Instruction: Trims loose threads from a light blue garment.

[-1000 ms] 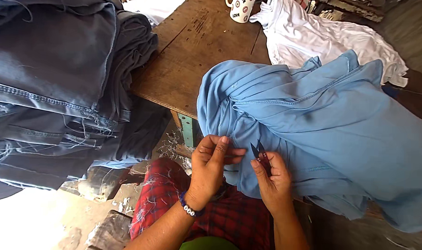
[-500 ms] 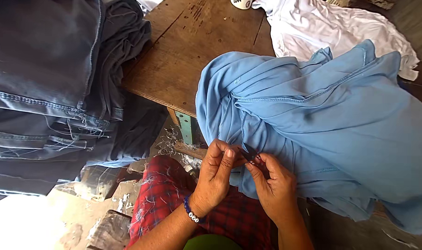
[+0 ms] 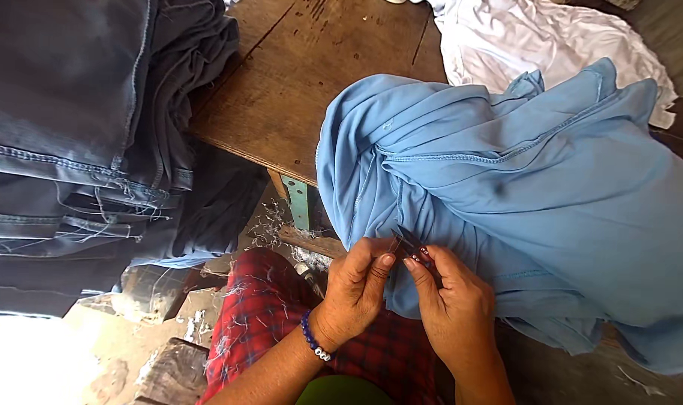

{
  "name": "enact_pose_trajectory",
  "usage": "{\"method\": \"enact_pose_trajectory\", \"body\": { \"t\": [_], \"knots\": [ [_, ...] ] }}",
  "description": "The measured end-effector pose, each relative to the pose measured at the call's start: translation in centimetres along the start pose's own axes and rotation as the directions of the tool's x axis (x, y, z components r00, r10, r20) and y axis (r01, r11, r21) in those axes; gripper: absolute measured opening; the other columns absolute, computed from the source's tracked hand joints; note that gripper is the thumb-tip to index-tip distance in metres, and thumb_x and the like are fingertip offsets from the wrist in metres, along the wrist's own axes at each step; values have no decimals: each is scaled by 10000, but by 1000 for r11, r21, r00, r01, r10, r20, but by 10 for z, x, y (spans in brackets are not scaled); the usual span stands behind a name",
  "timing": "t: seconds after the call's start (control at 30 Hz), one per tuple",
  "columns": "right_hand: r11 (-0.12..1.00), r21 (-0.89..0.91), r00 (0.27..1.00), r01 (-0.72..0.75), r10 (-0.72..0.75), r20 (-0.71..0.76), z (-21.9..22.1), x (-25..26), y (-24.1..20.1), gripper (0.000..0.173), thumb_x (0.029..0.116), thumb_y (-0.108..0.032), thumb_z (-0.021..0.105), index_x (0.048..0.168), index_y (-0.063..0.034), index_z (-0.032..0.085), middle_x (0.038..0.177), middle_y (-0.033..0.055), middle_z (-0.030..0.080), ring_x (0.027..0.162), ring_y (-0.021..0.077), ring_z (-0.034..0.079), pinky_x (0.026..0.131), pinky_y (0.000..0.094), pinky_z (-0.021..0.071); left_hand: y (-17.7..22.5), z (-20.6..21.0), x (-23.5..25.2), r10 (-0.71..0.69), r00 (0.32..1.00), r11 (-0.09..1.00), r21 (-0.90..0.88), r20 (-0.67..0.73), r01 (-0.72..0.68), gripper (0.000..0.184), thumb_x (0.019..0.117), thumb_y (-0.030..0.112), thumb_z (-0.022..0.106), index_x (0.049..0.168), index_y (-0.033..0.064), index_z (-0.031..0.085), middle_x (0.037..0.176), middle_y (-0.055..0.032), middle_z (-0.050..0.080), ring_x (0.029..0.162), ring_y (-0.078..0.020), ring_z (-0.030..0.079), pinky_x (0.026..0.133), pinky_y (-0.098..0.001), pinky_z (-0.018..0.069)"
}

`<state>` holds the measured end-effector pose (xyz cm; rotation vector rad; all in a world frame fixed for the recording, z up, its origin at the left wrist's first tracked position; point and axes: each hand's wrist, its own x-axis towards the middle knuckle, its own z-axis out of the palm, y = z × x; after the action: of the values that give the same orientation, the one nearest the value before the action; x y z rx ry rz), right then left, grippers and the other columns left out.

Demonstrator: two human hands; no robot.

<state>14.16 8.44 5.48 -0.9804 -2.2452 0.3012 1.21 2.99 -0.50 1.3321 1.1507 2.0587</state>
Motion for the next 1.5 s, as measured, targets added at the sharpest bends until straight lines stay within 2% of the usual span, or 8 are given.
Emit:
{"method": "enact_pose_trajectory", "body": {
  "t": [0.47, 0.57, 0.7, 0.83, 1.1, 1.2, 1.33, 1.5],
  "knots": [
    [994, 106, 1000, 17, -18, 14, 1, -2, 11, 299, 1038, -234, 558, 979, -6, 742, 831, 61, 714, 754, 37, 646, 674, 176, 504, 1, -1, -11, -85, 995, 969, -237, -52, 70, 269, 1127, 360, 347, 1096, 176, 541, 1171, -69, 735, 1103, -238, 727, 964, -431, 603],
    [940, 341, 999, -7, 23, -45, 4, -1, 14, 247, 1036, -185, 568, 962, 28, 670, 790, -6, 621, 718, -70, 557, 668, 76, 463, 14, 3, -4, -266, 962, 868, -451, -66, 209, 50, 1090, 161, 448, 1137, 151, 464, 1105, -138, 748, 1048, -309, 745, 951, -467, 604],
    [901, 434, 997, 9, 22, -68, 10, -5, 13, 315, 842, -178, 731, 1005, -36, 503, 899, -15, 507, 702, -60, 456, 598, 66, 382, 34, 6, 18, -435, 898, 813, -458, -67, 359, 437, 946, -110, 587, 1366, -11, 520, 1001, -132, 750, 905, -252, 766, 869, -394, 641],
    [997, 61, 990, 36, -27, -141, 20, 0, 1, 482, 744, -233, 826, 1029, 48, 558, 1007, 156, 573, 728, 85, 547, 583, 167, 444, 49, 10, 38, -504, 855, 824, -366, -123, 433, 185, 893, -103, 689, 1057, -28, 732, 853, -82, 766, 746, -134, 752, 721, -275, 644],
    [811, 557, 922, 178, 61, -383, 11, 15, 11, 173, 854, 56, 612, 896, -80, 514, 943, -21, 577, 810, -45, 550, 674, 78, 456, 59, -4, 21, -270, 939, 952, -203, -211, 228, 300, 1099, 163, 456, 919, 103, 688, 785, 17, 737, 646, -104, 727, 611, -271, 644],
    [751, 639, 921, 165, 115, -373, 7, 15, 14, 204, 867, 77, 623, 993, -68, 554, 952, -45, 603, 789, -41, 576, 667, 96, 490, 48, -2, 15, -114, 968, 993, 13, -222, 119, 79, 1020, 206, 641, 947, 179, 630, 879, 65, 595, 627, -13, 602, 564, -188, 585],
    [786, 605, 930, 128, 117, -348, 3, 14, 10, 266, 855, 78, 630, 1116, 59, 582, 906, -39, 630, 649, -78, 500, 576, 68, 436, 32, 11, 29, 62, 994, 914, 406, -85, -22, 388, 892, 200, 795, 1167, 5, 603, 955, -66, 528, 602, -19, 484, 533, -138, 463],
    [861, 475, 926, 179, 16, -378, 3, 14, 12, 187, 865, 33, 651, 1031, 108, 691, 928, 48, 619, 696, -65, 525, 612, 54, 452, 27, 15, 57, 260, 966, 760, 618, -8, -200, 128, 883, 40, 703, 988, -10, 757, 991, -132, 607, 708, -65, 569, 624, -141, 494]
  ]
}}
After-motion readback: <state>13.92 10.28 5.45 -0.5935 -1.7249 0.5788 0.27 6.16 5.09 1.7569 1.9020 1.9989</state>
